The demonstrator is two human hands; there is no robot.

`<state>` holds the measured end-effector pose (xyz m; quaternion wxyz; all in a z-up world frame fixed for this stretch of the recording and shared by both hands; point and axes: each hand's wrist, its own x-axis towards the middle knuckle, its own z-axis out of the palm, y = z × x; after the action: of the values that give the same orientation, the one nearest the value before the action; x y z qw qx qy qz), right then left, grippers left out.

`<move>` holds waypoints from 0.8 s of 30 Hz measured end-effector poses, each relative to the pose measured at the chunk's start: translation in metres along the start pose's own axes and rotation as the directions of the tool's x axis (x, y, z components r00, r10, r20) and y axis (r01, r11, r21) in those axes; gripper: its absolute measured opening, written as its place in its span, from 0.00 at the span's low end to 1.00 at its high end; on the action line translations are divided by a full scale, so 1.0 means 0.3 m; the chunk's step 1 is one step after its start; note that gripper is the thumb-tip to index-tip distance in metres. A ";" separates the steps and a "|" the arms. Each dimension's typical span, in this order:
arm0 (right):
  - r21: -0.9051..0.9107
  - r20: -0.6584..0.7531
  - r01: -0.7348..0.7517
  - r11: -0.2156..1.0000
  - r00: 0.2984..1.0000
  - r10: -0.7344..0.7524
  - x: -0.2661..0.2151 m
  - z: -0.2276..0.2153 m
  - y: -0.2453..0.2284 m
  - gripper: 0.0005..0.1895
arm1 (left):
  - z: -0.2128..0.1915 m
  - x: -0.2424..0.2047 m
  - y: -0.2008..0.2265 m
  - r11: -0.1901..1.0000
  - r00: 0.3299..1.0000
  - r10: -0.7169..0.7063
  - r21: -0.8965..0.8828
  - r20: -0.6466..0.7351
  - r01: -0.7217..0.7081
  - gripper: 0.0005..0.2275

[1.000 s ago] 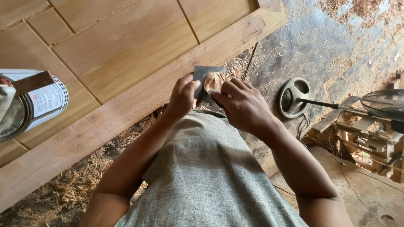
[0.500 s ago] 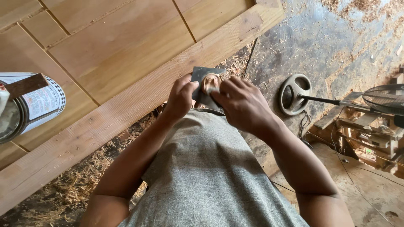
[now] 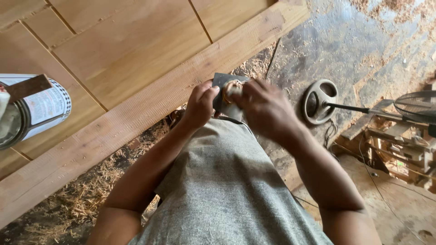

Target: The person sands a wooden door with sandpaper, then scoops wood filler from a can and applies it to the surface using a putty knife. The person spreads the filler into the grooves and panels of the door.

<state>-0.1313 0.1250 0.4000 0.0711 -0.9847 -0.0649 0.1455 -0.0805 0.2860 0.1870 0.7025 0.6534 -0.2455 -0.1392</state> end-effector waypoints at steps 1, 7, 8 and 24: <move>0.031 -0.061 0.109 0.994 0.992 -0.107 0.004 -0.001 -0.008 0.11 | -0.010 0.004 0.011 0.979 0.981 -0.188 -0.065 0.048 0.191 0.11; 0.137 0.204 -0.278 0.951 0.947 0.248 0.009 -0.010 -0.039 0.10 | -0.032 0.033 0.106 0.832 0.823 -0.514 -0.094 0.242 0.547 0.12; 0.183 0.340 -0.448 0.875 0.864 0.372 0.008 -0.010 -0.042 0.10 | -0.039 0.036 0.115 0.834 0.824 -0.512 -0.090 0.242 0.544 0.12; -0.049 -0.167 0.058 0.997 0.984 -0.065 -0.071 0.034 -0.035 0.14 | -0.028 0.005 0.066 0.805 0.800 -0.563 -0.081 0.208 0.588 0.21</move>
<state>-0.1558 0.1335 0.3979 0.0590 -0.9923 -0.0924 0.0580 -0.0773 0.2946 0.2065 0.6472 0.6308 -0.0849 -0.4197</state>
